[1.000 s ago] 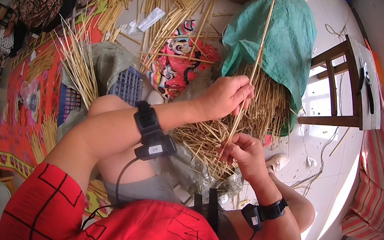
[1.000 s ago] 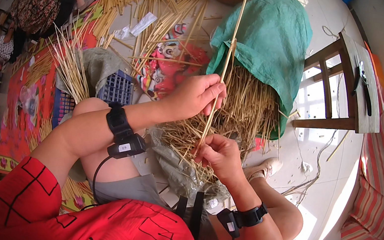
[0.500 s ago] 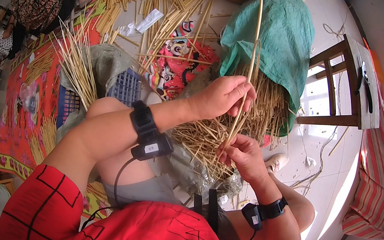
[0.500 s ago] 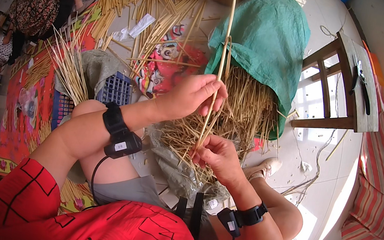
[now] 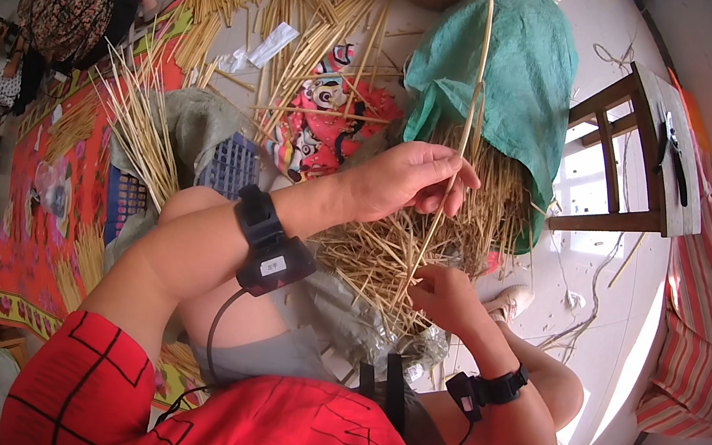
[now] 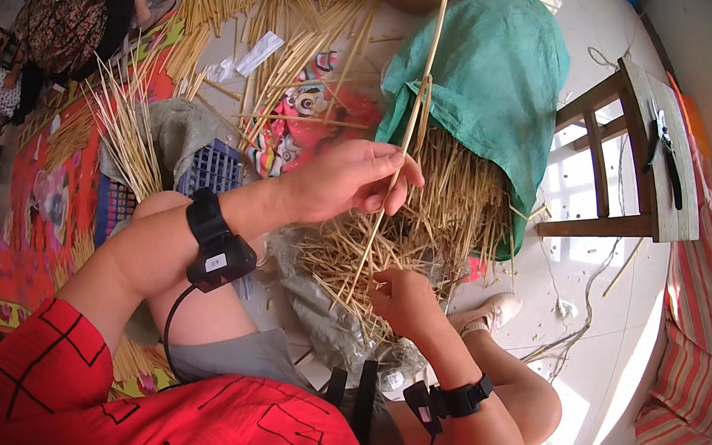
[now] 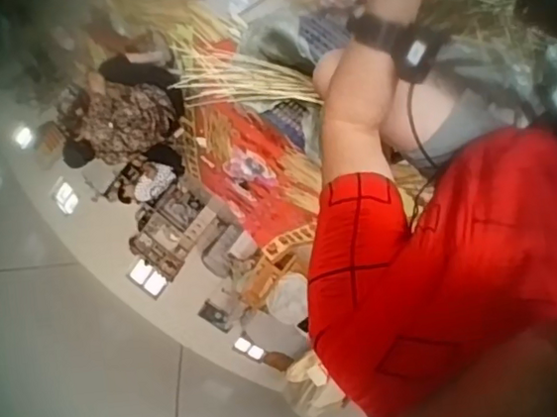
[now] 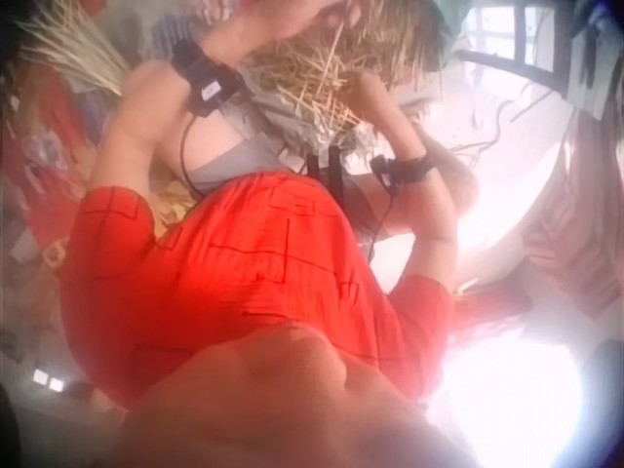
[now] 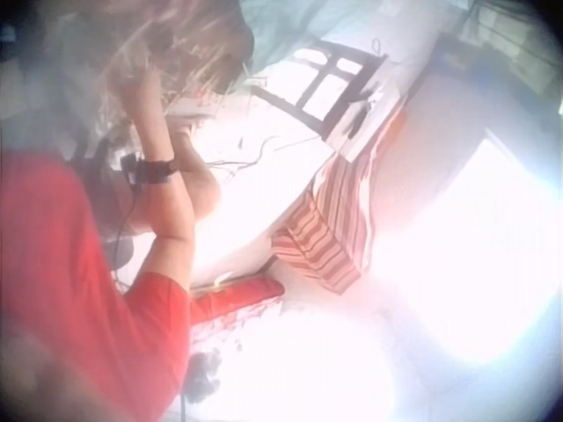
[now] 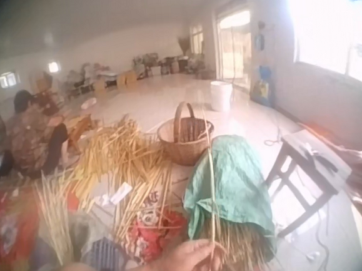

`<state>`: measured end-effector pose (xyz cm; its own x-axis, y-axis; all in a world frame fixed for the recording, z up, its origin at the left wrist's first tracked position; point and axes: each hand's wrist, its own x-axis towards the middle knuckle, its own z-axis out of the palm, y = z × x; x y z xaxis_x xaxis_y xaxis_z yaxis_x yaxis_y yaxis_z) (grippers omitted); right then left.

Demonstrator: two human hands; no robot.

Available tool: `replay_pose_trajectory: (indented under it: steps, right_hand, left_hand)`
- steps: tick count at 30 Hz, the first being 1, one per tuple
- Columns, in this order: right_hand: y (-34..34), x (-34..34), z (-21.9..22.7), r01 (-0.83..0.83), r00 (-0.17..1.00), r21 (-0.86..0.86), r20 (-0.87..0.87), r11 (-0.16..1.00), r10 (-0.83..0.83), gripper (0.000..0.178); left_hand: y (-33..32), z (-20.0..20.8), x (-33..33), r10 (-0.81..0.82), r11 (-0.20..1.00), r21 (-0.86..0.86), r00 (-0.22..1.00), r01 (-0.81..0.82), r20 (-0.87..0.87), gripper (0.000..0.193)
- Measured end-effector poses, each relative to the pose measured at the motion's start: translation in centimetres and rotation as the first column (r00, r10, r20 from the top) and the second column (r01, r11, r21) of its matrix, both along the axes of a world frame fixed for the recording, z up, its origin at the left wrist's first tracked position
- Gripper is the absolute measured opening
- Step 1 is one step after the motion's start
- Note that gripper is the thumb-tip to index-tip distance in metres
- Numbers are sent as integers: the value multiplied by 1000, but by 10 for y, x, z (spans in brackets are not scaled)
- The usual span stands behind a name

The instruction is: The person sits on the floor and repeatedly picks up thin bamboo strips, splits them by hand, and weaves them into a bundle. The person handles the strips one at a time, occasionally adjusting the bundle and continuing the weaving process.

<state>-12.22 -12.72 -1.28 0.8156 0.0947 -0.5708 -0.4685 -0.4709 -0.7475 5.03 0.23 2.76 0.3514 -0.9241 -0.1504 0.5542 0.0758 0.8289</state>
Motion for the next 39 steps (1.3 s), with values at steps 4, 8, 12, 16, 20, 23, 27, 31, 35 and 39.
replay_pose_trajectory:
  steps: [4,8,12,16,20,23,27,31,35,39]
  right_hand:
    - [-15,-7,-14,24,963,-312,261,950,61,23]
    - [-31,18,9,498,830,253,140,830,-541,20]
    - [-35,23,31,458,748,666,69,589,-660,18]
    - [-31,21,28,433,777,621,109,653,-619,15]
    - [-39,20,26,524,723,605,55,599,-688,15]
    - [-42,21,23,547,674,627,63,555,-736,16]
    - [-35,19,27,509,712,623,82,594,-697,15]
    - [-25,17,26,484,739,584,125,651,-662,10]
    - [-23,16,25,487,731,575,143,657,-667,7]
    - [-20,15,17,490,710,558,190,670,-678,5]
  left_hand:
    - [0,0,-5,-50,994,104,978,29,201,29]
    - [-1,-6,-14,-149,984,135,955,117,256,28]
    - [-2,-10,-28,-225,959,222,946,174,232,25]
    - [-4,-22,-38,-254,942,296,909,156,330,22]
    - [-5,-19,-41,-271,925,340,921,168,280,17]
    - [-3,-19,-39,-269,920,346,937,182,221,14]
    - [-2,-20,-37,-216,940,309,951,142,220,11]
    - [-2,-18,-36,-217,933,335,950,134,223,11]
    - [-1,-19,-40,-178,944,312,962,107,208,13]
    - [-2,-23,-42,-179,945,308,964,113,195,14]
